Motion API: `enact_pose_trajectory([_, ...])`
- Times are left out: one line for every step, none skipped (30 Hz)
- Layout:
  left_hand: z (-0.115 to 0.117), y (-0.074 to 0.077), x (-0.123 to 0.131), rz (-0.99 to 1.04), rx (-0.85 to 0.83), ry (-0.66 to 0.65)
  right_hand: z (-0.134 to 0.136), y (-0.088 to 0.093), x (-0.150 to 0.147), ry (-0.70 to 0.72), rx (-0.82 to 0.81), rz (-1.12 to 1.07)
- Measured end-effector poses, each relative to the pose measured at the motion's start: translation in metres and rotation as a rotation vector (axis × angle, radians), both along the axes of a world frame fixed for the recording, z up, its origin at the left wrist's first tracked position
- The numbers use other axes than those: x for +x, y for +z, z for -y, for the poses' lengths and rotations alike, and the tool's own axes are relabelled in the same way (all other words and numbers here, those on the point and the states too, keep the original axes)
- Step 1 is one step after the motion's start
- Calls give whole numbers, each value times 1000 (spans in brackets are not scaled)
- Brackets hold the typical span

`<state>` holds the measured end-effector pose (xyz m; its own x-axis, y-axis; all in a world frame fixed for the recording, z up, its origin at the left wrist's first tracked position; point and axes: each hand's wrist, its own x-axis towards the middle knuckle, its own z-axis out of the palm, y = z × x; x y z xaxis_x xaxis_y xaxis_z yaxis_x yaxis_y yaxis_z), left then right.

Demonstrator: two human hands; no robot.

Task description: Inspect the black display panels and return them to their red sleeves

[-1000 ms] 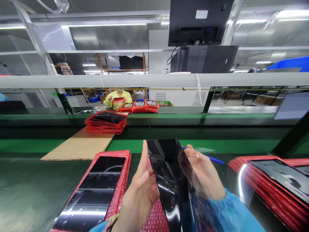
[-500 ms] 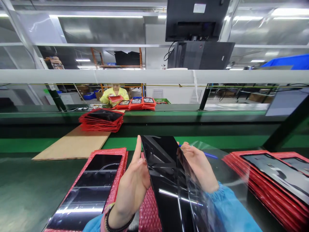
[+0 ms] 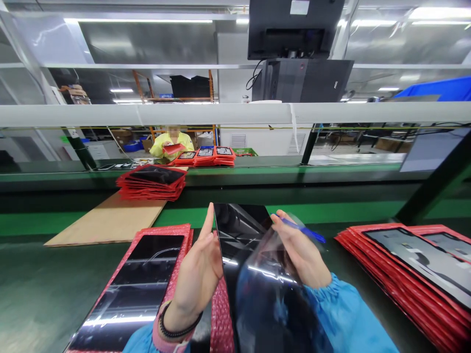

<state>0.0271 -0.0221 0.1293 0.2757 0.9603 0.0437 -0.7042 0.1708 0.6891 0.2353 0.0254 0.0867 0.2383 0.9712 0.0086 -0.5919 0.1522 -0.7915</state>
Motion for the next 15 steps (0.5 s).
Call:
enact_pose_trajectory([-1,0,0,-16,9,-6,0,0,-1,1,17,25])
enact_pose_trajectory([-1,0,0,-35,18,-10,1,0,-2,4,33,50])
enact_pose_trajectory([-1,0,0,-54,21,-10,2,0,-2,8,50,73])
enact_pose_trajectory([-2,0,1,-72,20,-3,2,0,-3,11,66,94])
enact_pose_trajectory([-3,-1,1,-97,18,8,3,-1,-4,12,82,115])
enact_pose_trajectory([-3,-3,1,-129,17,21,4,-2,-5,8,96,136])
enact_pose_trajectory([-5,-5,2,-169,20,28,6,-5,-5,-2,108,158])
enact_pose_trajectory([-6,-8,4,-211,29,29,7,-7,-5,-19,116,179])
enact_pose_trajectory([-9,-11,6,-254,40,31,9,-11,-4,-43,121,201])
enact_pose_trajectory([-12,-16,9,-297,49,42,10,-15,-3,-72,123,222])
enact_pose_trajectory([-16,-22,12,-332,51,63,12,-20,-1,-104,124,242])
enact_pose_trajectory([-20,-30,15,-360,44,92,13,-25,2,-135,123,263])
enact_pose_trajectory([-25,-38,18,-383,29,122,15,-30,6,-164,123,288])
enact_pose_trajectory([-31,-48,21,-402,10,150,15,-35,11,-193,123,317])
enact_pose_trajectory([-37,-58,23,-417,-10,168,16,-40,18,-222,124,350])
